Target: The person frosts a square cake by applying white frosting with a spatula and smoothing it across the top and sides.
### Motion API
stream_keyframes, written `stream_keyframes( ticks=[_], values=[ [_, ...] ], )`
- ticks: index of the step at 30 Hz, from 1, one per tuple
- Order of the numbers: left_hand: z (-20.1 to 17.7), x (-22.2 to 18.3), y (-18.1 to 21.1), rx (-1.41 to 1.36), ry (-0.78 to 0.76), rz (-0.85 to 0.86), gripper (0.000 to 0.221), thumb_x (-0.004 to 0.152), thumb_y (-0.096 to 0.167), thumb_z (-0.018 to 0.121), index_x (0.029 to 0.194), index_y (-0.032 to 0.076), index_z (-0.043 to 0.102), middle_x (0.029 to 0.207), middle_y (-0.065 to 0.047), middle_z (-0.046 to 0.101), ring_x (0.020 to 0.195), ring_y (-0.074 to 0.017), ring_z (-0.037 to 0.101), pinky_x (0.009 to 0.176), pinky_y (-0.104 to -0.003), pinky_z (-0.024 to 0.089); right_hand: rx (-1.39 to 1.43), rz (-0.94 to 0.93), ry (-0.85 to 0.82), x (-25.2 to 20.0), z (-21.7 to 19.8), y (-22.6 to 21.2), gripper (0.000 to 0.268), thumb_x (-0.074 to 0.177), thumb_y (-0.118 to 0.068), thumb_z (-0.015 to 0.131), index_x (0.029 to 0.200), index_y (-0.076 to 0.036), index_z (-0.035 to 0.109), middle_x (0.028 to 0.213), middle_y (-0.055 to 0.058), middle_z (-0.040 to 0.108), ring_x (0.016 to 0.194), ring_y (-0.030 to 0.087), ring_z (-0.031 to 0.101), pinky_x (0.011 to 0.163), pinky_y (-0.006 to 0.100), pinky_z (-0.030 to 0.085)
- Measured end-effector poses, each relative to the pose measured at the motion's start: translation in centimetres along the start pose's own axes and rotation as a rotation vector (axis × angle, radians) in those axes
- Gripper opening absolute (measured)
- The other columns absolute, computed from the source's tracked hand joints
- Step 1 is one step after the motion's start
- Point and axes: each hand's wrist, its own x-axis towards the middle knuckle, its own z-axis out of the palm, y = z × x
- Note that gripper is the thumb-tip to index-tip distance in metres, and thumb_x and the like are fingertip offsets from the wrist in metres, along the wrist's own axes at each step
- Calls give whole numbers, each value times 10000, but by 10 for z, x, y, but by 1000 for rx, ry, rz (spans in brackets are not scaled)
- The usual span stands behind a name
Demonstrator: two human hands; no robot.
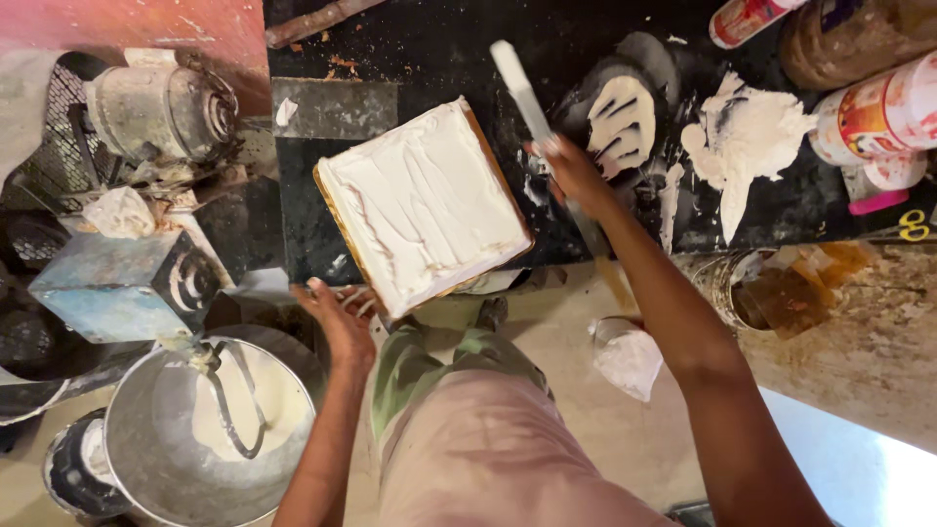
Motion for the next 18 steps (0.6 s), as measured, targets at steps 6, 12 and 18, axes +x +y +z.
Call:
stream_keyframes(
  ticks=[6, 12, 18],
  values=[
    [10, -1, 29, 133, -21, -40, 982, 913, 734, 476, 1614, 422, -136, 1095, -71, 503, 862, -230, 598, 728, -522, 534, -139, -124, -90, 146, 16, -28, 379, 1111, -377, 395, 1241, -40, 510, 1291, 64, 715, 388, 67, 434, 352, 274, 403],
    [15, -7, 48, 108, -49, -74, 987, 903, 756, 459, 1613, 437, -147, 1145, -84, 472, 893, -261, 567, 758, -538, 500, -30, -60, -249, 189, 21, -36, 288, 1096, -340, 383, 1126, -74, 486, 1142, 101, 754, 371, 88, 384, 340, 289, 368],
    [19, 13, 67, 219, -137, 10, 969, 972, 768, 469, 1615, 429, -171, 1442, 194, 265, 1057, -238, 595, 868, -501, 486, -57, 28, -223, 170, 19, -41, 312, 1137, -373, 373, 1128, -87, 496, 962, 124, 661, 405, 86, 356, 366, 282, 329]
  ],
)
